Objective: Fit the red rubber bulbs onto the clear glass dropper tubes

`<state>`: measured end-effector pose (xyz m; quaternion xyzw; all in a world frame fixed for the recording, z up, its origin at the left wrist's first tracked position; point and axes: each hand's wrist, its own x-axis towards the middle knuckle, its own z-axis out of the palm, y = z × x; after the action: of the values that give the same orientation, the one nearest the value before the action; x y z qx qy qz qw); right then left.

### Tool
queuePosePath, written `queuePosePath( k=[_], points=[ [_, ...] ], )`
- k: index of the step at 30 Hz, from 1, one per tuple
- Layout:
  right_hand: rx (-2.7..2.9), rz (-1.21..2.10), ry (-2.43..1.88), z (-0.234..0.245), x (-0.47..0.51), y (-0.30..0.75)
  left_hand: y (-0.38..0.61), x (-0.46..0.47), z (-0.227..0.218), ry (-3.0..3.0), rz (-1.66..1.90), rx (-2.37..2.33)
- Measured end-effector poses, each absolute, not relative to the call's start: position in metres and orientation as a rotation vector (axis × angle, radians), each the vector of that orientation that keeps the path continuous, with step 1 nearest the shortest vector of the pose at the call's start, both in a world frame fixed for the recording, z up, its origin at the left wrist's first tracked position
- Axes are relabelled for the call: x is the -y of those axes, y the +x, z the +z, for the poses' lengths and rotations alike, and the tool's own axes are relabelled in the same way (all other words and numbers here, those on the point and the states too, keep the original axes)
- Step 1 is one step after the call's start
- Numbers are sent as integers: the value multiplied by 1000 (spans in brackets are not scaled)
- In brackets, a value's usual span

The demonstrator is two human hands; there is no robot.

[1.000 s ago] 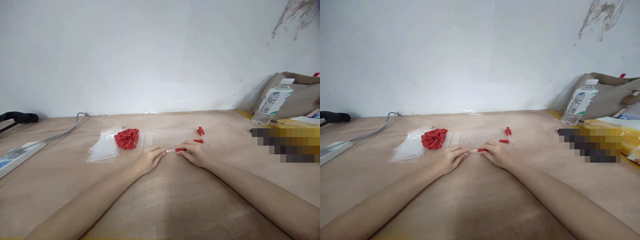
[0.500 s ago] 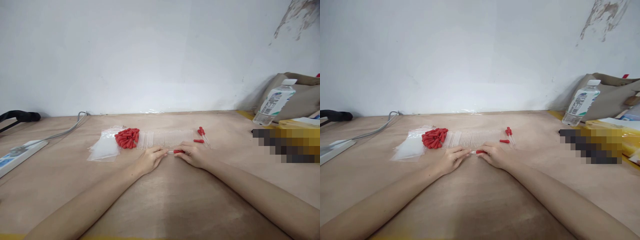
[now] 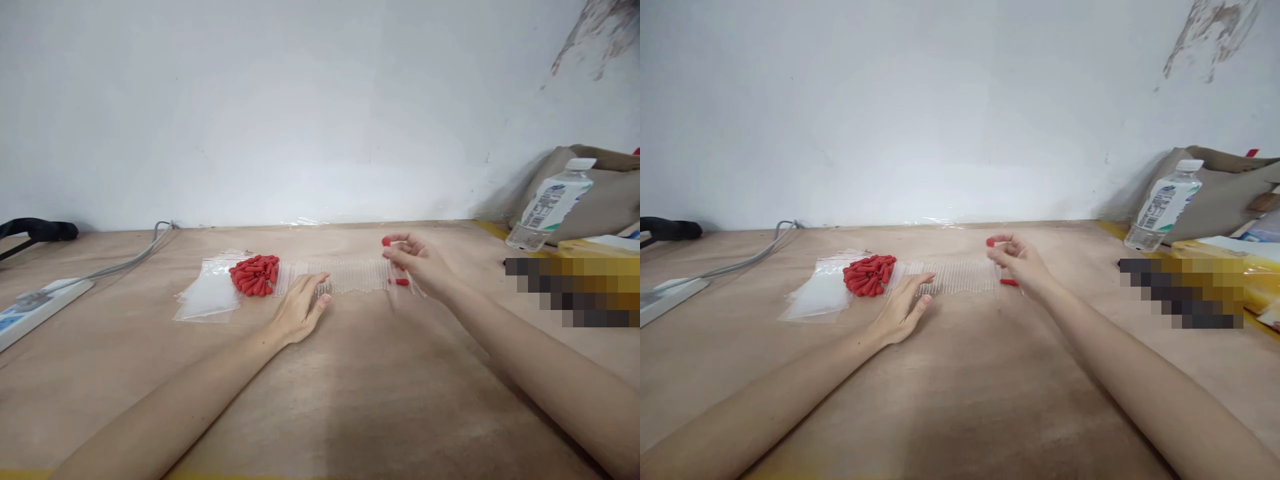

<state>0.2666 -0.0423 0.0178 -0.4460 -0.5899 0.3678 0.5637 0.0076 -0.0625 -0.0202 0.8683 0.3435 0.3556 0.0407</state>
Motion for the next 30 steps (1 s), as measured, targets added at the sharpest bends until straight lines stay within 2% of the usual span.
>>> queuePosePath(
  k=[5, 11, 25, 30],
  points=[
    [1178, 525, -1445, 11, 8, 319, 11, 64, -19, 2674, 1019, -1046],
    [1153, 440, -1809, -32, -12, 346, 11, 64, -18, 2678, 939, -1058],
    [1265, 361, -1827, -46, -15, 349, 11, 63, -19, 2674, 930, -1080],
    [1420, 319, -1732, -31, -4, 341, 12, 64, -19, 2719, 981, -1176]
  ],
)
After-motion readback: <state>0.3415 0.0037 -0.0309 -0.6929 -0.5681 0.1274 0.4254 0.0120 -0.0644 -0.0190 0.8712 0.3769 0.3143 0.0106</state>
